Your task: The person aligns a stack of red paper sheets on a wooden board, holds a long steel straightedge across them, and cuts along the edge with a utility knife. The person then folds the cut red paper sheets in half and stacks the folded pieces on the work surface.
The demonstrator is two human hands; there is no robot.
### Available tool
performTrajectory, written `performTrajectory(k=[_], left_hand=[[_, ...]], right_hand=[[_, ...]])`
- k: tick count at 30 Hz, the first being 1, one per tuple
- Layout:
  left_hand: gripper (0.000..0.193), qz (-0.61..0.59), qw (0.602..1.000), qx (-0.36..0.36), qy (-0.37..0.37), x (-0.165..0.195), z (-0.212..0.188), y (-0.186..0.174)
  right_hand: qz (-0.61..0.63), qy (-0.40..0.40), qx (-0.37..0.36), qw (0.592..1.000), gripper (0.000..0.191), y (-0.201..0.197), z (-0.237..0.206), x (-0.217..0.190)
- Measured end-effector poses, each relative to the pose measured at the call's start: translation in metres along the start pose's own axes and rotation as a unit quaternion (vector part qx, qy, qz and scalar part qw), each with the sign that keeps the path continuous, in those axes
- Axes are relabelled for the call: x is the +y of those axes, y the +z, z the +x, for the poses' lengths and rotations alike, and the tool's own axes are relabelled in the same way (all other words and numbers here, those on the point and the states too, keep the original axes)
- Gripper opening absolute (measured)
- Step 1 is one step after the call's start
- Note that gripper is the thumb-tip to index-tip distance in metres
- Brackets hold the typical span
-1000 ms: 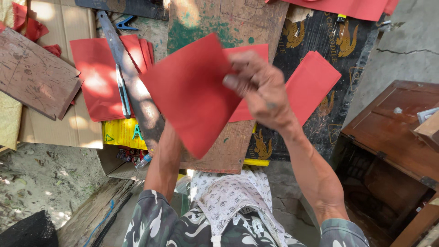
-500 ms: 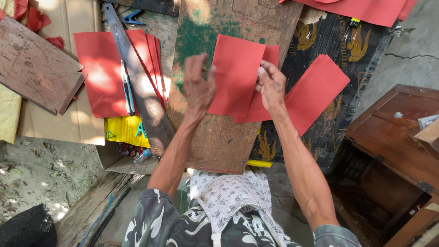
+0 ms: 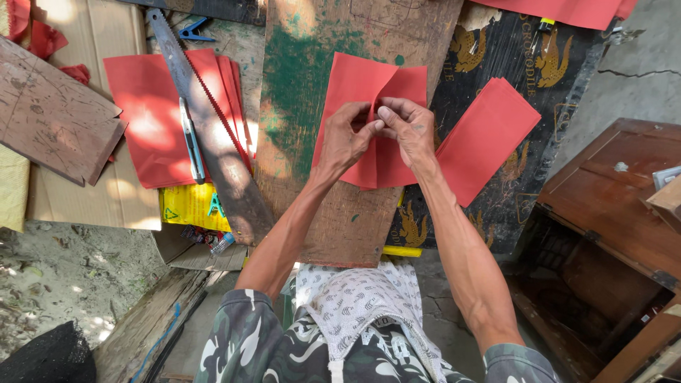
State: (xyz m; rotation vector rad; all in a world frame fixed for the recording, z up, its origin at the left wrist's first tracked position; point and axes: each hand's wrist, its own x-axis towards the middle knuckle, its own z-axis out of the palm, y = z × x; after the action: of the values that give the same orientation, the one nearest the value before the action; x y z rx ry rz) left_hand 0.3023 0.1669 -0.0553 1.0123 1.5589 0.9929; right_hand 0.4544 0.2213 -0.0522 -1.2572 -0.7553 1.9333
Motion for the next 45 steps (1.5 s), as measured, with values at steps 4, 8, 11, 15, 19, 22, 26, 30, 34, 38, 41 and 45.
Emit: performTrajectory(k=[4, 8, 11, 15, 19, 22, 26, 30, 34, 38, 41, 45], left_hand=[[0.036, -0.055, 0.998, -0.015, -0.027, -0.003, 0.002, -0.005], [0.037, 0.006, 1.0, -0.014, -0.022, -0.001, 0.002, -0.01], [0.034, -0.001, 1.0, -0.018, -0.019, 0.003, 0.001, -0.011], [0.029, 0.013, 0.999, -0.027, -0.039, 0.009, 0.0, -0.011], [0.026, -0.005, 0.999, -0.028, -0.023, 0.008, 0.001, -0.012], [0.028, -0.03, 0.999, -0.029, -0.016, 0.004, 0.001, -0.012], [0.026, -0.028, 0.999, -0.033, -0.016, -0.004, 0.003, -0.011], [0.024, -0.004, 1.0, -0.028, -0.003, -0.008, 0.005, -0.012], [0.024, 0.026, 0.999, -0.032, 0.005, -0.009, 0.004, -0.014], [0.023, 0.034, 0.999, -0.032, -0.012, -0.008, 0.002, -0.016], [0.026, 0.025, 0.999, -0.039, -0.003, -0.007, -0.001, -0.017], [0.03, 0.019, 0.999, -0.049, -0.007, -0.006, -0.001, -0.017]], right_hand=[[-0.023, -0.01, 0.003, 1.0, 0.037, 0.004, 0.001, -0.001], [-0.06, -0.009, 0.016, 0.998, 0.042, 0.007, 0.003, -0.004], [-0.124, -0.006, 0.032, 0.992, 0.046, 0.01, 0.004, -0.007], [-0.167, -0.014, 0.034, 0.985, 0.05, 0.014, 0.005, -0.008], [-0.183, -0.023, 0.023, 0.983, 0.048, 0.017, 0.006, -0.008], [-0.176, -0.019, 0.029, 0.984, 0.046, 0.017, 0.006, -0.009], [-0.18, -0.011, 0.033, 0.983, 0.045, 0.018, 0.006, -0.011], [-0.174, -0.009, 0.032, 0.984, 0.044, 0.019, 0.006, -0.013], [-0.149, -0.007, 0.026, 0.988, 0.034, 0.018, 0.004, -0.011], [-0.118, -0.012, 0.013, 0.993, 0.022, 0.014, 0.001, -0.006], [-0.115, -0.024, 0.009, 0.993, 0.019, 0.013, 0.001, -0.004], [-0.154, -0.03, 0.012, 0.987, 0.019, 0.013, 0.001, -0.004]])
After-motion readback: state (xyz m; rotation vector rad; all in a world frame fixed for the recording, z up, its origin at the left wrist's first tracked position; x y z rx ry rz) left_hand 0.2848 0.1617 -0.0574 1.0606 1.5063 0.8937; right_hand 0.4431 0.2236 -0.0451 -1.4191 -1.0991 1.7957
